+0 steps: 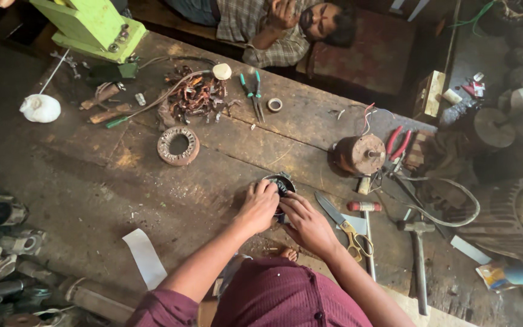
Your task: The person inserts copper wire coils into the slots of a blue motor stator, uses a rubber mallet to tap them into place, and secures the assembly with white tape. The person also uses scissors to cut the tape and adjusts the wires inside the stator.
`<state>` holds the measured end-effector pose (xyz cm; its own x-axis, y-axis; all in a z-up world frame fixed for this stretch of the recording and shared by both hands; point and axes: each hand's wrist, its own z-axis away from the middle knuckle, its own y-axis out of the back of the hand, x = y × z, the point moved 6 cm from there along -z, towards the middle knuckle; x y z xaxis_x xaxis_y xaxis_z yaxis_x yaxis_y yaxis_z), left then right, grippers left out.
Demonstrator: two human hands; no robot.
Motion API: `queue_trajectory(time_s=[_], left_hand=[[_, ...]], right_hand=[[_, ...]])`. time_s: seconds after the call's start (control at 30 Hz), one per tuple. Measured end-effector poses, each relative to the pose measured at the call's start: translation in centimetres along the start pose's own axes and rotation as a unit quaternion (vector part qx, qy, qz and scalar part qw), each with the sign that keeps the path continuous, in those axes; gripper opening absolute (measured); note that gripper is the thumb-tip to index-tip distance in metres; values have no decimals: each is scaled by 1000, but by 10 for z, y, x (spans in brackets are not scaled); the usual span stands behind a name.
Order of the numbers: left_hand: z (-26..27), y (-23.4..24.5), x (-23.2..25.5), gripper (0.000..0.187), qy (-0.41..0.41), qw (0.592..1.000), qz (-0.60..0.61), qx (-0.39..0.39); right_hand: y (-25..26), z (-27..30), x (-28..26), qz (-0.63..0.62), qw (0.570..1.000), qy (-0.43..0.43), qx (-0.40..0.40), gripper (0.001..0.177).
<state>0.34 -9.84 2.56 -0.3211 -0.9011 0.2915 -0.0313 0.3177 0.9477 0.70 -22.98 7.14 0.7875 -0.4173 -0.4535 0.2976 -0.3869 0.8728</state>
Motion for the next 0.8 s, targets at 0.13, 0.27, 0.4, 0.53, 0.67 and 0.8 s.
queue_trajectory(time_s=[0.13, 0.27, 0.4, 0.53, 0.67, 0.8], left_hand=[[17, 15, 4, 38, 1, 996, 81, 48], [45, 29, 12, 37, -7, 994, 22, 110], [54, 27, 13, 47, -4, 994, 13, 104], [56, 25, 10, 55, 10, 990, 101, 97], [61, 30, 8, 48, -15, 988, 122, 97], [62, 28, 4, 46, -24, 987, 138, 77]], right_hand=[[2, 0, -1, -23, 1000, -15, 11, 58], [5, 0, -3, -13, 1000, -3, 20, 56], [3, -1, -3, -17, 999, -7, 27, 55], [3, -1, -5, -11, 999, -24, 27, 54], [4, -3, -8, -25, 998, -46, 29, 51], [3, -5, -9, -25, 997, -73, 18, 50]])
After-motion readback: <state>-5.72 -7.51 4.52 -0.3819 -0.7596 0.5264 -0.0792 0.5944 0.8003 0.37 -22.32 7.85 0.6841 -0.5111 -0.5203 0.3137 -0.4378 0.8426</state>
